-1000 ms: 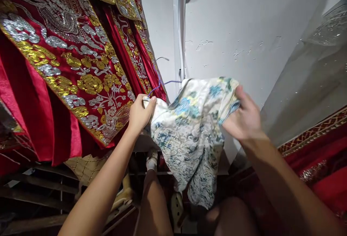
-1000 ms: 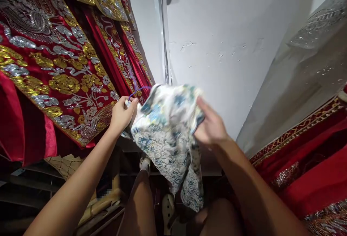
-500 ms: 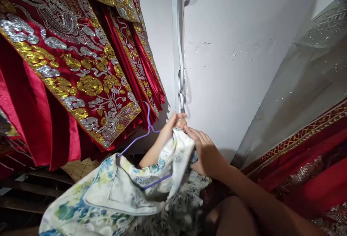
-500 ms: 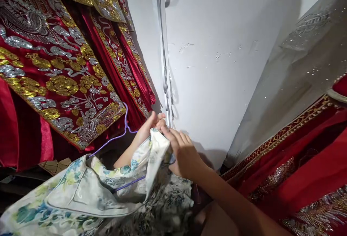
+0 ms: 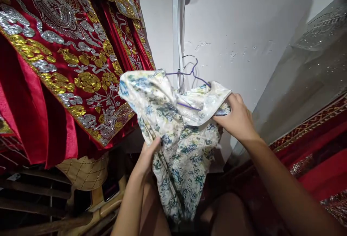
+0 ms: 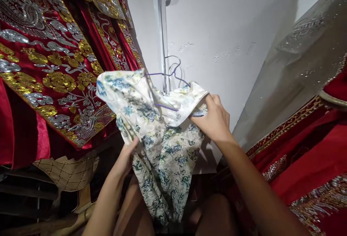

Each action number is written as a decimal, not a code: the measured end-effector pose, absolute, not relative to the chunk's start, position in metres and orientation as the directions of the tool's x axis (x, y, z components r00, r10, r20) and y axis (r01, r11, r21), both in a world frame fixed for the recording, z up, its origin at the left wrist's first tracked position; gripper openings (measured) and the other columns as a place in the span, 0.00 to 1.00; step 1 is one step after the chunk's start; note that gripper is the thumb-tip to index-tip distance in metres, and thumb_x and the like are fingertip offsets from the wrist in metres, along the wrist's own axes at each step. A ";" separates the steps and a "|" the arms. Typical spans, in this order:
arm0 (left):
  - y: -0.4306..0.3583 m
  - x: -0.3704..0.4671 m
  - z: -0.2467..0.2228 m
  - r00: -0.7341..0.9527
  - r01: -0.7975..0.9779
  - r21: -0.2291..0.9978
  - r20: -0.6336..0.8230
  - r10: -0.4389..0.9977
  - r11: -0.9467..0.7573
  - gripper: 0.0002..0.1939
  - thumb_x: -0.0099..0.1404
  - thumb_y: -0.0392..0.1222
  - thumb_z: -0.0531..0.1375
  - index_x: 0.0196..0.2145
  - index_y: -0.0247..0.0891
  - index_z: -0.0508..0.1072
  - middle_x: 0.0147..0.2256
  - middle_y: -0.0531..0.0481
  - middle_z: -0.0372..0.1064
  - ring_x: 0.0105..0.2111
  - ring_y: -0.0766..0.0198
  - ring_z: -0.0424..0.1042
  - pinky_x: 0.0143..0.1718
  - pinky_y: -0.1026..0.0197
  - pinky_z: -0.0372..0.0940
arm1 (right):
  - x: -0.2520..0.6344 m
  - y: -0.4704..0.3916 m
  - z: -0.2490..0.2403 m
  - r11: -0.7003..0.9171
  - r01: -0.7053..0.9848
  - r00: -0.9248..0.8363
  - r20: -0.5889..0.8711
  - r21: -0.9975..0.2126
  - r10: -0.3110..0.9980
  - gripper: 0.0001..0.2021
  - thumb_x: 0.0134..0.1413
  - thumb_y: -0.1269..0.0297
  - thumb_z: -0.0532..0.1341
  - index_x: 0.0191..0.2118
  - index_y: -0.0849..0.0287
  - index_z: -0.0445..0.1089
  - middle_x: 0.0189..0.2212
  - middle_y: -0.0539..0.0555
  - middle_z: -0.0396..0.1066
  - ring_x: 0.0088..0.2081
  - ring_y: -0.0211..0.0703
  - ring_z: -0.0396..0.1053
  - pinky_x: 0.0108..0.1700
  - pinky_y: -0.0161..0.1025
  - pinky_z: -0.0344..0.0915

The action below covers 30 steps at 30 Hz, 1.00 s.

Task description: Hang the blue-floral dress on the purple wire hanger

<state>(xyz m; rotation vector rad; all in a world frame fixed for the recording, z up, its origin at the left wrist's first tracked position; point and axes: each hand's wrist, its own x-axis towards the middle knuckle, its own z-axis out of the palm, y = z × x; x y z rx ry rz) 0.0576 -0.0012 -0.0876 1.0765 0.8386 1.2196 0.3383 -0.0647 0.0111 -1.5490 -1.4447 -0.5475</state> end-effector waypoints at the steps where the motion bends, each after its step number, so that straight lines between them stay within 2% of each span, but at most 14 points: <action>1: -0.007 0.059 -0.095 0.172 -0.261 0.965 0.075 0.982 -0.028 0.37 0.54 0.56 0.70 0.58 0.39 0.69 0.58 0.41 0.70 0.61 0.45 0.66 0.64 0.47 0.59 | 0.335 -0.064 0.011 0.127 0.944 0.185 0.810 -0.304 0.557 0.25 0.46 0.52 0.68 0.50 0.54 0.70 0.43 0.58 0.68 0.39 0.54 0.69 0.36 0.45 0.66; 4: -0.024 0.064 -0.115 0.179 -0.171 0.981 0.122 0.976 -0.091 0.38 0.54 0.52 0.71 0.60 0.38 0.68 0.59 0.40 0.68 0.63 0.48 0.63 0.67 0.48 0.53 | 0.326 -0.068 0.001 0.160 0.941 0.134 0.763 -0.299 0.632 0.28 0.45 0.55 0.69 0.54 0.53 0.69 0.50 0.60 0.69 0.48 0.62 0.69 0.46 0.53 0.67; 7: -0.042 0.065 -0.129 0.210 -0.141 0.990 0.049 0.977 -0.019 0.37 0.55 0.54 0.70 0.59 0.38 0.69 0.59 0.38 0.68 0.63 0.47 0.63 0.67 0.47 0.53 | 0.319 -0.084 -0.018 0.256 0.900 0.083 0.716 -0.352 0.693 0.33 0.47 0.56 0.69 0.61 0.51 0.66 0.60 0.61 0.65 0.61 0.69 0.60 0.59 0.66 0.57; 9: -0.055 0.066 -0.135 0.208 -0.136 0.991 0.025 0.978 0.003 0.38 0.54 0.55 0.70 0.60 0.38 0.69 0.59 0.38 0.67 0.63 0.46 0.63 0.67 0.46 0.53 | 0.308 -0.098 -0.035 0.387 0.824 -0.013 0.669 -0.413 0.743 0.32 0.51 0.57 0.67 0.63 0.48 0.64 0.62 0.58 0.64 0.65 0.68 0.55 0.64 0.69 0.49; 11: -0.068 0.069 -0.139 0.185 -0.135 0.991 0.020 0.983 0.005 0.39 0.54 0.54 0.70 0.60 0.39 0.69 0.59 0.38 0.68 0.63 0.46 0.62 0.67 0.45 0.52 | 0.288 -0.113 -0.055 0.490 0.712 -0.126 0.595 -0.503 0.794 0.28 0.57 0.59 0.64 0.63 0.48 0.64 0.61 0.58 0.66 0.65 0.63 0.57 0.65 0.65 0.51; 13: -0.079 0.074 -0.142 0.164 -0.157 0.988 0.013 0.986 0.013 0.37 0.55 0.54 0.70 0.59 0.38 0.70 0.57 0.38 0.70 0.63 0.46 0.63 0.67 0.45 0.53 | 0.262 -0.126 -0.079 0.484 0.616 -0.113 0.538 -0.622 0.835 0.23 0.59 0.63 0.62 0.60 0.49 0.67 0.59 0.58 0.67 0.61 0.58 0.63 0.61 0.57 0.60; 15: -0.087 0.079 -0.143 0.172 -0.187 0.982 0.006 0.985 0.026 0.35 0.55 0.54 0.69 0.57 0.38 0.71 0.56 0.38 0.71 0.61 0.46 0.65 0.65 0.45 0.55 | 0.237 -0.133 -0.104 0.386 0.532 0.114 0.516 -0.753 0.849 0.18 0.58 0.64 0.63 0.54 0.52 0.70 0.51 0.59 0.70 0.52 0.54 0.69 0.52 0.49 0.68; 17: -0.092 0.082 -0.140 0.193 -0.176 0.984 0.009 0.981 0.026 0.33 0.54 0.55 0.70 0.55 0.38 0.73 0.55 0.39 0.72 0.60 0.45 0.67 0.65 0.46 0.57 | 0.219 -0.136 -0.126 0.269 0.388 0.357 0.413 -0.881 0.838 0.15 0.56 0.60 0.65 0.48 0.54 0.68 0.41 0.57 0.70 0.40 0.48 0.70 0.42 0.44 0.70; 19: -0.097 0.083 -0.133 0.214 -0.136 0.991 0.011 0.977 0.019 0.31 0.54 0.54 0.70 0.53 0.39 0.75 0.54 0.40 0.73 0.59 0.45 0.68 0.65 0.47 0.57 | 0.211 -0.136 -0.141 0.197 0.226 0.471 0.284 -0.954 0.835 0.13 0.58 0.55 0.63 0.44 0.55 0.66 0.34 0.53 0.66 0.32 0.43 0.67 0.35 0.40 0.68; 21: -0.100 0.082 -0.127 0.219 -0.120 0.993 0.014 0.976 0.013 0.29 0.55 0.53 0.70 0.52 0.40 0.76 0.53 0.41 0.74 0.59 0.47 0.68 0.64 0.48 0.58 | 0.210 -0.137 -0.146 0.159 0.140 0.476 0.207 -0.977 0.855 0.12 0.62 0.51 0.59 0.38 0.55 0.64 0.28 0.50 0.62 0.28 0.41 0.64 0.31 0.39 0.64; 24: -0.104 0.081 -0.122 0.206 -0.119 0.993 0.010 0.979 0.015 0.28 0.56 0.52 0.69 0.52 0.40 0.75 0.53 0.42 0.74 0.59 0.48 0.69 0.64 0.49 0.58 | 0.213 -0.139 -0.144 0.155 0.143 0.419 0.202 -0.977 0.885 0.16 0.65 0.49 0.54 0.31 0.54 0.60 0.22 0.47 0.57 0.24 0.40 0.59 0.28 0.39 0.59; 28: -0.103 0.078 -0.129 0.205 -0.080 0.997 0.009 0.979 0.008 0.26 0.56 0.51 0.68 0.51 0.39 0.75 0.51 0.42 0.74 0.58 0.47 0.69 0.64 0.48 0.59 | 0.217 -0.140 -0.137 0.201 0.071 0.345 0.213 -0.977 0.914 0.17 0.67 0.49 0.53 0.30 0.53 0.57 0.19 0.45 0.55 0.21 0.39 0.56 0.26 0.39 0.56; 30: -0.101 0.078 -0.136 0.133 -0.040 0.999 0.021 0.991 -0.016 0.25 0.56 0.52 0.68 0.49 0.38 0.76 0.49 0.40 0.75 0.56 0.45 0.70 0.62 0.46 0.60 | 0.219 -0.139 -0.134 0.214 0.049 0.315 0.218 -0.976 0.924 0.17 0.67 0.50 0.52 0.28 0.53 0.56 0.18 0.44 0.53 0.19 0.38 0.53 0.25 0.38 0.54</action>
